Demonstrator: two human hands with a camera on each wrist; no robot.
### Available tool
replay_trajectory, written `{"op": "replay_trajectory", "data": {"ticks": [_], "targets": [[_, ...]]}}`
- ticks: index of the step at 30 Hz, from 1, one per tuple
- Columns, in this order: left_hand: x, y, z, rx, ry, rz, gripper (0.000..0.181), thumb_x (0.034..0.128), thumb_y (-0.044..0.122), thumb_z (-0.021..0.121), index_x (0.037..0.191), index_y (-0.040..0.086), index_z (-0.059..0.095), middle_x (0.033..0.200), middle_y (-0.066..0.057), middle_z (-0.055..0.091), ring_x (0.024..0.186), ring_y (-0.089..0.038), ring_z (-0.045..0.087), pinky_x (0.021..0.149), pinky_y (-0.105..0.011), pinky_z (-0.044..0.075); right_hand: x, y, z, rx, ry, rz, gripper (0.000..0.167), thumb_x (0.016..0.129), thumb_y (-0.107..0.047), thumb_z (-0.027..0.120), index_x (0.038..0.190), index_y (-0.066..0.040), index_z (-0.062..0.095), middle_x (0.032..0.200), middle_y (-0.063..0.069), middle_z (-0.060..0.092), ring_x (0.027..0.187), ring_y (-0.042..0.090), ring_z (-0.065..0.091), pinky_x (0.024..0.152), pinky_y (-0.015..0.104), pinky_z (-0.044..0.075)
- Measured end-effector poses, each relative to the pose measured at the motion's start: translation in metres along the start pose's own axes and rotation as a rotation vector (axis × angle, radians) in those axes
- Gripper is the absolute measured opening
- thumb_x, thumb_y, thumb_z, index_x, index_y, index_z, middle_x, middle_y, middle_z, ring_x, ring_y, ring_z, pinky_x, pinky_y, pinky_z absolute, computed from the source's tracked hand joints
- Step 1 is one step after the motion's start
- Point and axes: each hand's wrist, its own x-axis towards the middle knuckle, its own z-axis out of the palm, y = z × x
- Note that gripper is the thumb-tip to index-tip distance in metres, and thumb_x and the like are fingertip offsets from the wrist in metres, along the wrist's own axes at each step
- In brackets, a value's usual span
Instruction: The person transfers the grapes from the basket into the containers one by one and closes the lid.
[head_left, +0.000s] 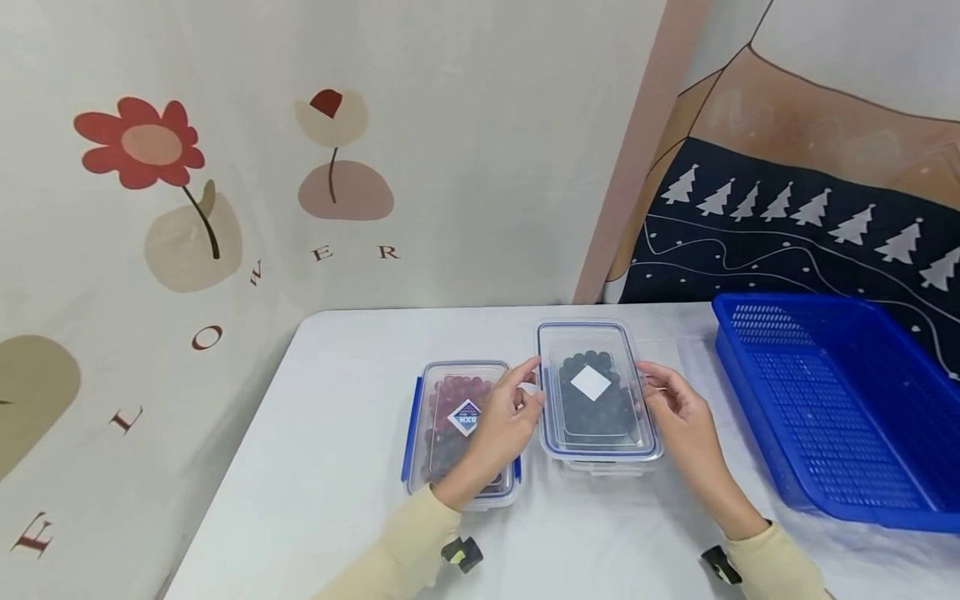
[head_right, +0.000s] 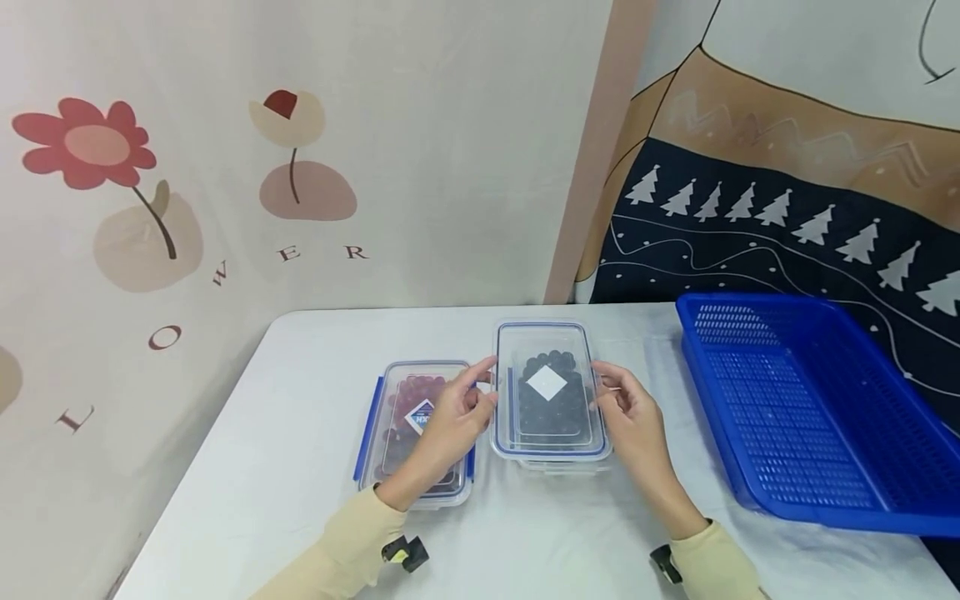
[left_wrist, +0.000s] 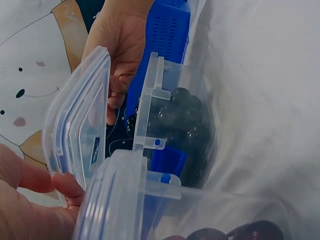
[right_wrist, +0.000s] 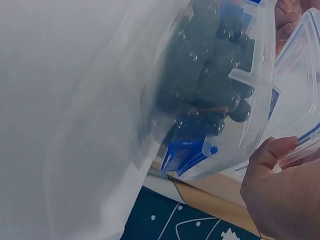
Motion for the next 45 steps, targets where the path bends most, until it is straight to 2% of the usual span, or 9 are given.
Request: {"op": "replay_trajectory", "data": {"ticks": [5, 10, 19, 22, 27, 30, 34, 41, 45], "targets": [[0.005, 0.003, 0.007, -0.011, 0.016, -0.074, 0.06, 0.1038, -0.001, 0.063, 0.162, -0.005, 0.046, 0.134, -0.018, 0.063, 0.082, -0.01, 0.058, 0.066, -0.019, 0.047, 0.002, -0.001, -0.006, -0.033, 0.014, 0.028, 0.04, 0.115, -0.013, 0.057, 0.153, -0.004, 0.06, 0.122, 0.018, 0.067, 0.093, 0.002, 0.064, 0.077, 0.015, 0.051], [0.012, 0.004, 0.011, -0.058, 0.097, -0.1, 0.05, 0.0989, -0.004, 0.068, 0.147, -0.013, 0.058, 0.113, -0.015, 0.068, 0.086, -0.011, 0.061, 0.074, -0.018, 0.051, 0.007, -0.005, -0.01, -0.054, 0.055, 0.058, 0.043, 0.113, -0.019, 0.061, 0.153, -0.003, 0.061, 0.122, 0.019, 0.073, 0.095, 0.0, 0.066, 0.081, 0.012, 0.052], [0.022, 0.014, 0.017, -0.178, 0.193, -0.148, 0.02, 0.0968, -0.004, 0.076, 0.115, -0.011, 0.074, 0.095, -0.011, 0.072, 0.081, -0.011, 0.064, 0.072, -0.018, 0.056, 0.019, -0.009, -0.014, 0.038, 0.227, 0.106, 0.029, 0.107, -0.014, 0.071, 0.121, 0.01, 0.075, 0.088, -0.017, 0.07, 0.075, -0.001, 0.063, 0.068, 0.014, 0.053], [0.025, 0.019, 0.021, -0.203, 0.238, -0.111, 0.015, 0.0951, -0.005, 0.078, 0.11, -0.009, 0.077, 0.095, -0.008, 0.071, 0.082, -0.012, 0.063, 0.073, -0.018, 0.054, 0.021, -0.012, -0.015, 0.096, 0.288, 0.067, 0.024, 0.105, -0.012, 0.073, 0.115, 0.011, 0.076, 0.084, -0.015, 0.069, 0.075, 0.003, 0.062, 0.068, 0.014, 0.051], [0.026, 0.024, 0.022, -0.202, 0.29, 0.082, 0.014, 0.0951, -0.003, 0.079, 0.109, -0.001, 0.08, 0.083, -0.006, 0.063, 0.073, -0.013, 0.056, 0.066, -0.02, 0.046, 0.02, -0.02, -0.018, 0.16, 0.351, -0.109, 0.019, 0.104, -0.006, 0.073, 0.111, 0.011, 0.077, 0.087, -0.008, 0.074, 0.079, 0.007, 0.066, 0.071, 0.015, 0.053], [0.024, 0.024, 0.021, -0.209, 0.274, 0.179, 0.014, 0.0991, -0.001, 0.077, 0.113, 0.002, 0.079, 0.082, -0.011, 0.071, 0.072, -0.015, 0.061, 0.067, -0.022, 0.048, 0.016, -0.021, -0.021, 0.143, 0.334, -0.204, 0.017, 0.105, -0.002, 0.071, 0.112, 0.012, 0.076, 0.091, -0.006, 0.077, 0.083, 0.008, 0.07, 0.075, 0.015, 0.055], [0.021, 0.022, 0.02, -0.186, 0.223, 0.215, 0.016, 0.1027, -0.002, 0.072, 0.117, 0.002, 0.077, 0.095, -0.013, 0.08, 0.084, -0.019, 0.071, 0.077, -0.025, 0.056, 0.012, -0.016, -0.023, 0.084, 0.295, -0.258, 0.014, 0.105, -0.001, 0.07, 0.11, 0.011, 0.076, 0.094, -0.005, 0.078, 0.088, 0.008, 0.07, 0.077, 0.015, 0.054], [0.016, 0.017, 0.019, -0.121, 0.16, 0.151, 0.022, 0.1085, 0.0, 0.059, 0.124, 0.002, 0.075, 0.114, -0.01, 0.079, 0.09, -0.035, 0.075, 0.085, -0.031, 0.062, 0.004, -0.004, -0.028, 0.017, 0.253, -0.225, 0.031, 0.099, 0.009, 0.071, 0.129, 0.004, 0.077, 0.123, 0.003, 0.079, 0.096, 0.0, 0.068, 0.076, 0.011, 0.051], [0.013, 0.016, 0.018, -0.058, 0.12, 0.103, 0.026, 0.112, 0.018, 0.063, 0.132, 0.006, 0.074, 0.122, -0.006, 0.077, 0.102, -0.026, 0.076, 0.09, -0.034, 0.063, 0.001, 0.003, -0.031, 0.01, 0.167, -0.234, 0.039, 0.1, 0.013, 0.068, 0.137, 0.004, 0.073, 0.133, 0.004, 0.075, 0.105, 0.0, 0.069, 0.086, 0.01, 0.053]]}}
